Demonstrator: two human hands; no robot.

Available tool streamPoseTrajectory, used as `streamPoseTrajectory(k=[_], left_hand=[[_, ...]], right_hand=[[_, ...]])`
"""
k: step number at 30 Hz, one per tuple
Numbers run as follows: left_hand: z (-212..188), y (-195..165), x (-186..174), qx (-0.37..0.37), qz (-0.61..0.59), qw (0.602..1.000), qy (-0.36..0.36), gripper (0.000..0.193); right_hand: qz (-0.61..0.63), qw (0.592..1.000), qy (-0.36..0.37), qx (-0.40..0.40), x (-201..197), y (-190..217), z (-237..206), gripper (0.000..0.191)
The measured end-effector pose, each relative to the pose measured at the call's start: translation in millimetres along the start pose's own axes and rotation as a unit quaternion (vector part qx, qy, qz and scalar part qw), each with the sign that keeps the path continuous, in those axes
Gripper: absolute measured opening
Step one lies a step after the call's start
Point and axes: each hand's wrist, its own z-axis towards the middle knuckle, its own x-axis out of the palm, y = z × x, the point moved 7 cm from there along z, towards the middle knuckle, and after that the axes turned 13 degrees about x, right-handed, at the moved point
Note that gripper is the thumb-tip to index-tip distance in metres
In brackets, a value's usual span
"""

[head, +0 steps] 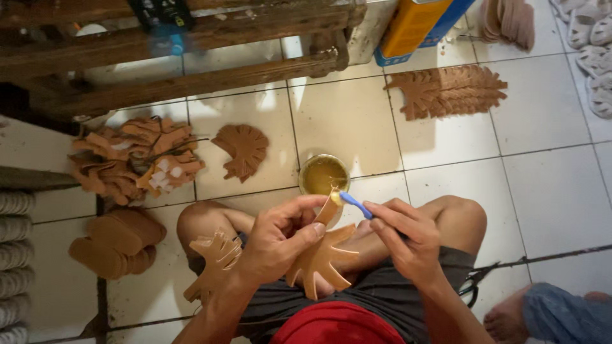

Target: The person sits on the floor and repeatedly applies a yellowish liquid to star-shaped craft pieces using a toothbrush. They dip the brush into a small metal bowl, coat the edges of each piece, and place it on the floor to dry.

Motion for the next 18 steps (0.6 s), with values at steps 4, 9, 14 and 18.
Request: streamPoseTrajectory(k=[4,9,14,18], left_hand=[[-1.6,3.6,-2.2,-0.001,-0.024,1.000,0.005,0.037],[-3.6,7.2,-3.3,0.015,-0.074,0.997,0.005,0.037],[-1.1,8.9,-0.5,0.011,-0.068,0.998,0.008,0.039],[0.2,10.1,4.4,0.004,-0.013,1.000,0.021,0.037]], right_hand=[[-0.010,0.999,-0.032,0.037,-0.4,-0.9,4.9,0.028],[-0.032,0.999,-0.013,0.030,0.1,-6.2,-1.7,0.028],[-0.006,0.999,-0.037,0.025,-9.6,-2.9,-4.8,0.028],[-0.027,0.999,-0.017,-0.010,-6.6,6.2,-5.9,0.027]])
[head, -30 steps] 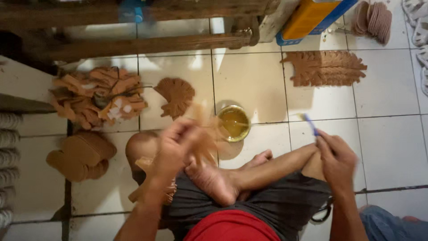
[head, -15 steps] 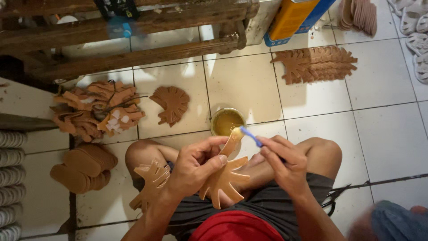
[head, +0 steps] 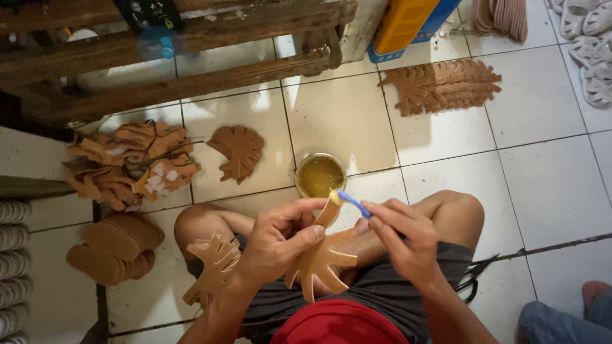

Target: The person sits on the floor and repeatedly applies a yellowish liquid to star-shaped craft pieces using a toothbrush. They dip the brush into a small metal bowl, coat the edges of each piece, and place it on the floor to dry.

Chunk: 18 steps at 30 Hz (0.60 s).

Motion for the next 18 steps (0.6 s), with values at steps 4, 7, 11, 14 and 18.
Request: streamPoseTrajectory(k=[4,7,11,14,18], left_hand=[[-1.6,-1.0,-2.6,-0.005,0.008,1.000,-0.006,0.038],[-1.1,-1.9,-3.9,-0.009,-0.042,0.999,-0.011,0.041],[1.4,-5.5,-3.1,-0.004,-0.028,1.000,-0.005,0.038],[-1.7,-4.1,0.7,-0.035,-0.023,0.999,-0.002,0.039],[-6.5,-3.2,2.0,-0.048,0.003,0.999,0.009,0.039]], right_hand=[[-0.026,0.997,-0.038,0.065,-2.4,-9.4,1.9,0.029],[0.003,1.000,0.027,0.009,6.2,-3.6,-1.4,0.027],[0.009,0.999,-0.019,0.048,-2.1,-12.4,-6.1,0.029],[-0.008,0.999,-0.014,0.028,-4.8,-15.3,-10.6,0.030],[-0.075,0.993,-0.033,0.090,-5.1,-45.5,9.8,0.030]])
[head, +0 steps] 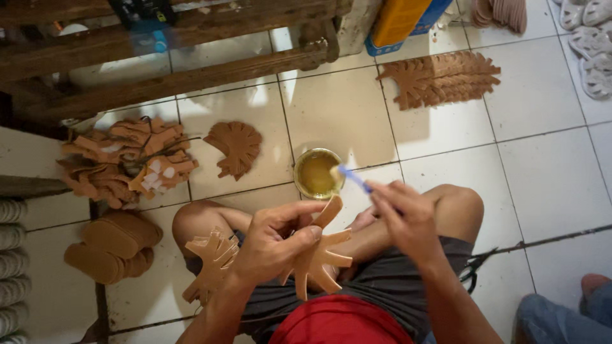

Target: The person sits on the floor and repeatedly applies a yellowish liquid to star-shaped craft pieces using a toothbrush. They dip the brush into a small metal bowl, coat the edges of each piece, and place it on the floor to dry.

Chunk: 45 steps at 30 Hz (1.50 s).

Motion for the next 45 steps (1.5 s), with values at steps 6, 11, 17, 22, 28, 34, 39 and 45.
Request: streamPoseTrajectory(k=[6,11,17,22,28,34,39,45], left_hand=[[-10.7,-14.6,-38.2,0.075,0.034,0.994,-0.076,0.039],[-16.9,-2.7,-55.6,0.035,-0.002,0.992,-0.121,0.032],[-25.6,13.1,-50.2,-0.029,-0.099,0.990,-0.100,0.028],[-22.2,8.5,-47.5,0.016,-0.179,0.978,-0.101,0.030],[-18.9,14.1,-38.6,0.018,-0.212,0.969,-0.125,0.035],[-18.5,10.3,-33.4,0.015,-0.165,0.981,-0.100,0.036],[-17.6,4.0,-29.8,0.012,-0.146,0.986,-0.080,0.036],[-16.8,5.2,-26.6,-0.003,-0.125,0.990,-0.071,0.036]], right_hand=[[0.130,0.987,-0.072,0.061,-10.7,-23.5,7.3,0.026],[0.208,0.977,-0.022,-0.049,-6.8,-1.7,-17.3,0.024],[0.159,0.982,0.101,-0.029,36.0,21.4,-14.2,0.028],[0.129,0.983,0.112,-0.060,45.3,41.0,-14.1,0.027],[0.126,0.987,0.093,-0.018,39.3,34.4,-14.5,0.028],[0.146,0.982,0.101,-0.068,35.4,41.9,-17.0,0.029],[0.101,0.989,0.093,-0.050,33.5,40.1,-10.8,0.028],[0.070,0.990,0.098,-0.067,26.3,43.6,-9.8,0.030]])
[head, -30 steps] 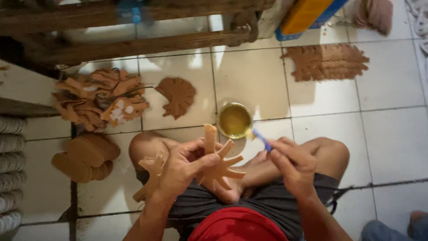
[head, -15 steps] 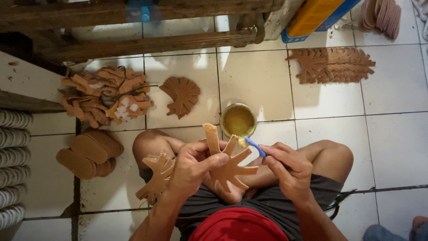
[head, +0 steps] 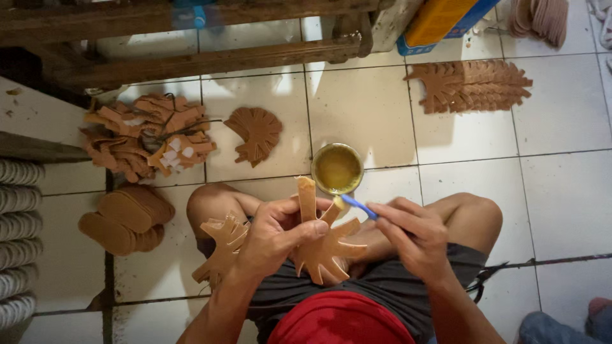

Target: The person sits on the floor and repeatedly applies a yellowish liquid to star-shaped craft pieces using a toothbrush. They dip the brush into a small metal bowl, coat the edges of each piece, and place it on the floor to dry.

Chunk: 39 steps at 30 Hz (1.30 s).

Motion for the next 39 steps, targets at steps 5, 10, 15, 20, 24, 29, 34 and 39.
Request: streamPoseTrajectory(k=[5,10,15,20,24,29,34,39], left_hand=[[0.8,-1.0,-3.8,-0.001,0.031,1.000,0.001,0.035],[1.7,2.5,-3.1,-0.025,0.029,0.999,0.003,0.036],[0.5,1.1,-5.4,-0.016,-0.003,1.000,0.007,0.034],[-3.9,7.9,-21.0,0.007,-0.025,0.999,-0.041,0.028],[-16.8,21.7,-40.9,0.011,-0.094,0.990,-0.104,0.024],[-21.9,36.4,-44.4,0.013,-0.095,0.987,-0.128,0.027],[-23.8,16.4,-54.8,0.031,-0.076,0.980,-0.181,0.035],[-14.5,-1.9,-59.6,0.060,-0.034,0.987,-0.147,0.020]], right_hand=[[-0.036,0.999,-0.027,-0.028,-5.0,9.2,-0.1,0.029],[-0.063,0.998,0.013,0.005,4.3,3.5,2.9,0.028],[-0.006,1.000,-0.001,-0.025,2.2,4.8,-1.4,0.028],[-0.087,0.993,-0.012,0.082,0.9,-45.0,13.5,0.028],[-0.117,0.986,-0.037,0.109,14.8,-113.3,40.2,0.023],[-0.342,0.939,0.003,0.038,71.9,-176.0,70.4,0.021],[-0.398,0.916,0.015,0.041,72.8,-214.1,67.3,0.024],[-0.459,0.882,0.006,0.108,-18.1,-213.5,43.4,0.024]])
